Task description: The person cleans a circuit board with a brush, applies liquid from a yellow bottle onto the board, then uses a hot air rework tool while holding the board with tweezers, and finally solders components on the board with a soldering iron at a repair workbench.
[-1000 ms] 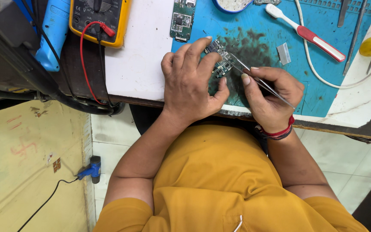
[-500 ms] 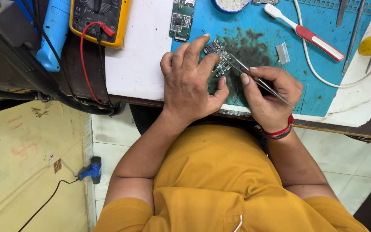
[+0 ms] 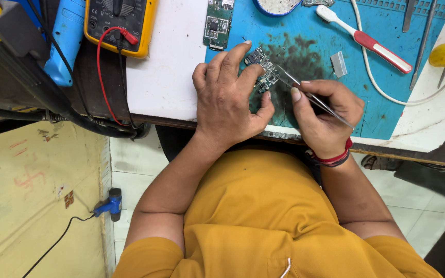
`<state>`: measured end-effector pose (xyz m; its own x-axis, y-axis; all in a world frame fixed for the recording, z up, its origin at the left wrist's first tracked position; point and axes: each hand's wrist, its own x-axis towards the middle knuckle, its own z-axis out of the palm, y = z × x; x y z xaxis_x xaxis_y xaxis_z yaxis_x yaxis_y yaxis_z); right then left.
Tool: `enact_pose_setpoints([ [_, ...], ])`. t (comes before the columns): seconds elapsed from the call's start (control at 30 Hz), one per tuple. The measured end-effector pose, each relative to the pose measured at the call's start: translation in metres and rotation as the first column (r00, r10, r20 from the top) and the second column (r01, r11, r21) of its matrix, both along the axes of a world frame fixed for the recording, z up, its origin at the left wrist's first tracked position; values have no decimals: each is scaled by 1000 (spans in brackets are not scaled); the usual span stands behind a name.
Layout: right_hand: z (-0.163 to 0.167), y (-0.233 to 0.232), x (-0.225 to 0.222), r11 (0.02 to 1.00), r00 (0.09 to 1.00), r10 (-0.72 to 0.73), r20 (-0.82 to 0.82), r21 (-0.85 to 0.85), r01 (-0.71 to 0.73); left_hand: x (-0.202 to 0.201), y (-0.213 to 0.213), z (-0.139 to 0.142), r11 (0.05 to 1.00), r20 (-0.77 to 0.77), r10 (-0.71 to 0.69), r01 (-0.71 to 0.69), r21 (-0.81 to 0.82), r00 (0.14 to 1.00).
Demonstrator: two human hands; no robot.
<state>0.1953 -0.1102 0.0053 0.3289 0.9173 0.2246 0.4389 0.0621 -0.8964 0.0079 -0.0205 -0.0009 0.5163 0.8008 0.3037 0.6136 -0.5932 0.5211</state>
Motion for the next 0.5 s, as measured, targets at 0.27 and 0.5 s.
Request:
enact_pose_setpoints([
  [0.27,0,-1,0,1000,999,-8,-33,-27,7,-1,0,0,1000,5,0,0,0,1000],
  [0.5,2,1,0,999,999,25,29,18,-26,0,1,2,1000,5,3,-3,2,1000],
])
